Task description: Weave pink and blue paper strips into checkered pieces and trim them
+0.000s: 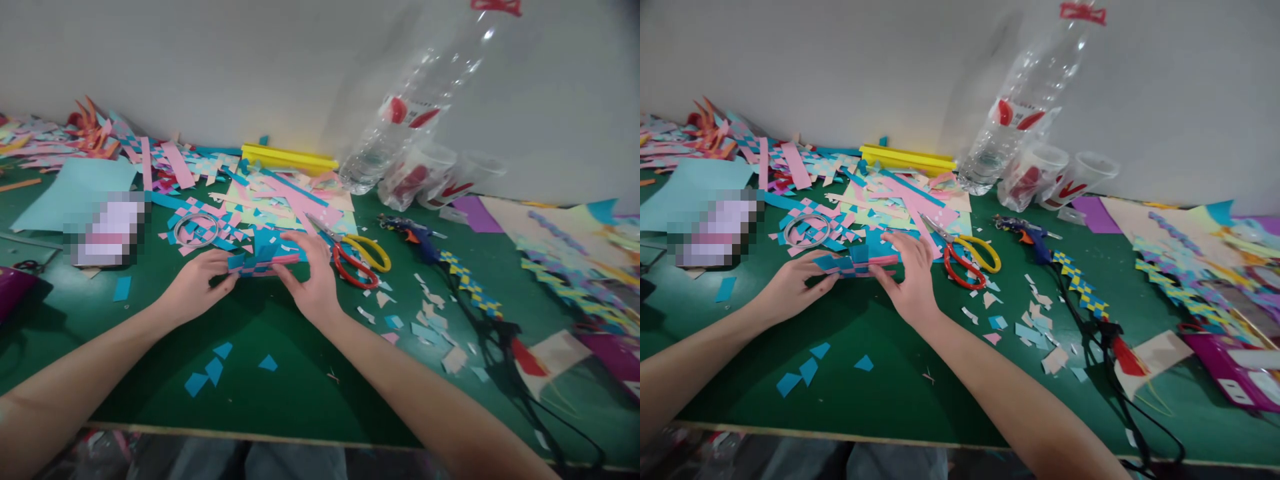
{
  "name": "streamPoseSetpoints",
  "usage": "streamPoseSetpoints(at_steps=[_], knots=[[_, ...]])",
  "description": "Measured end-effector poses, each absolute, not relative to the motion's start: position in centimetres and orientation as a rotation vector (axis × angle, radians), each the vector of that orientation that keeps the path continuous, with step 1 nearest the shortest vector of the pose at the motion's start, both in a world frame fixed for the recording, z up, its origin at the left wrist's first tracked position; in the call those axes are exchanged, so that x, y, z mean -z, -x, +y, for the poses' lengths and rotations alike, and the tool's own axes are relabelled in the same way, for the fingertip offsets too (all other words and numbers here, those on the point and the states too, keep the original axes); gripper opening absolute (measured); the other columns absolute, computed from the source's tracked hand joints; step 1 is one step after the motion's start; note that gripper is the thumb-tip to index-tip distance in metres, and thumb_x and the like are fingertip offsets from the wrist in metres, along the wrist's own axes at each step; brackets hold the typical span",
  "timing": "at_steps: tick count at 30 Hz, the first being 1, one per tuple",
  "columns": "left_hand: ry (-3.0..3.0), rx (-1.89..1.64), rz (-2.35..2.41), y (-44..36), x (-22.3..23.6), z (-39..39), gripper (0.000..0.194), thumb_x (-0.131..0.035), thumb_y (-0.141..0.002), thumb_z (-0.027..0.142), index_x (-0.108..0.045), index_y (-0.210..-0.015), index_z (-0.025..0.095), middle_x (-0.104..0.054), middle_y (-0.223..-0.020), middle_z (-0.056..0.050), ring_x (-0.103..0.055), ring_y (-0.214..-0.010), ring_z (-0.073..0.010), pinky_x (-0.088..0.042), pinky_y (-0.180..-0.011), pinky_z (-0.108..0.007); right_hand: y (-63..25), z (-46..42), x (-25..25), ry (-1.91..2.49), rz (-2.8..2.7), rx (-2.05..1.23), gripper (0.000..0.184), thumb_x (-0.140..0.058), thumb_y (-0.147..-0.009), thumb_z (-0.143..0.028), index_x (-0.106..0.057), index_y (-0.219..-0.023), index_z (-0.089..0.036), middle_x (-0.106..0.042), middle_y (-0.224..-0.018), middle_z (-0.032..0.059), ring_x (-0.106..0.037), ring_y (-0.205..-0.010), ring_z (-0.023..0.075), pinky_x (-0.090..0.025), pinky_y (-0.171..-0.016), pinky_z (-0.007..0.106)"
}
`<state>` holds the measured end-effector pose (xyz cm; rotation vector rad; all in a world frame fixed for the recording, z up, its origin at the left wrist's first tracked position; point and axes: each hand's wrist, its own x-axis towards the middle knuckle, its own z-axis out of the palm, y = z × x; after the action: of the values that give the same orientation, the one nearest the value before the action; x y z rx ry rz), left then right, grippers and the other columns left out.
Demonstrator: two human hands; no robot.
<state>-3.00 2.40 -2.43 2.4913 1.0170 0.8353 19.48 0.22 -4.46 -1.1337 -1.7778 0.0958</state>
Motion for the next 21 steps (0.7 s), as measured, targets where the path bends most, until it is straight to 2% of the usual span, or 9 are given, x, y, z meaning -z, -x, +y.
streamPoseSetpoints(at_steps=[4, 7, 10, 16, 21], knots=[[-2.532, -0.812, 0.991, 3.1, 2.8, 2.6, 0.028, -0.047, -0.092, 0.027, -0.071, -0.083, 0.017, -0.073, -0.097, -0.009, -0.066, -0.096, -0.0231, -0.052, -0.086, -0.038, -19.4, 0.3, 4.5, 0.999, -1.828, -0.021, 0.022, -0.07, -0.084, -0.034, -0.062, -0.104, -0.027, -0.074, -0.096, 0.0009, -0.068, -0.097, 0.0217, -0.034, -0.109, 0.051], [-2.519, -0.782, 0.995, 3.2, 2.9, 2.6, 0.023, -0.052, -0.091, 0.028, -0.069, -0.103, 0.017, -0.072, -0.102, -0.008, -0.064, -0.1, -0.0233, -0.05, -0.091, -0.042, -19.3, 0.2, 4.4, 0.976, -1.87, -0.01, 0.012, -0.073, -0.082, -0.029, -0.067, -0.091, -0.026, -0.075, -0.088, -0.0004, -0.069, -0.088, 0.0195, -0.037, -0.106, 0.048], [-2.485, -0.752, 1.0, 3.3, 2.9, 2.5, 0.028, -0.058, -0.089, 0.032, -0.065, -0.112, 0.019, -0.072, -0.107, -0.007, -0.063, -0.101, -0.0225, -0.048, -0.093, -0.043, -19.3, 0.2, 4.3, 0.96, -1.879, -0.031, 0.002, -0.07, -0.085, -0.025, -0.069, -0.086, -0.026, -0.075, -0.085, -0.0012, -0.068, -0.081, 0.017, -0.04, -0.103, 0.045], [-2.378, -0.851, 1.006, 3.3, 2.3, 2.3, 0.026, -0.057, -0.09, 0.037, -0.069, -0.108, 0.023, -0.074, -0.106, -0.004, -0.062, -0.105, -0.0236, -0.043, -0.102, -0.046, -19.5, 0.2, 4.3, 0.957, -1.9, -0.1, 0.004, -0.069, -0.086, -0.026, -0.072, -0.086, -0.027, -0.076, -0.086, -0.0018, -0.07, -0.081, 0.0165, -0.04, -0.103, 0.044], [-2.332, -0.841, 1.055, 3.3, 1.9, 2.3, 0.027, -0.052, -0.091, 0.041, -0.074, -0.097, 0.025, -0.076, -0.095, -0.003, -0.066, -0.092, -0.0227, -0.041, -0.105, -0.046, -19.5, 0.3, 4.5, 1.017, -1.901, -0.193, 0.008, -0.068, -0.086, -0.03, -0.072, -0.093, -0.03, -0.077, -0.091, -0.0017, -0.071, -0.085, 0.0177, -0.04, -0.106, 0.048]])
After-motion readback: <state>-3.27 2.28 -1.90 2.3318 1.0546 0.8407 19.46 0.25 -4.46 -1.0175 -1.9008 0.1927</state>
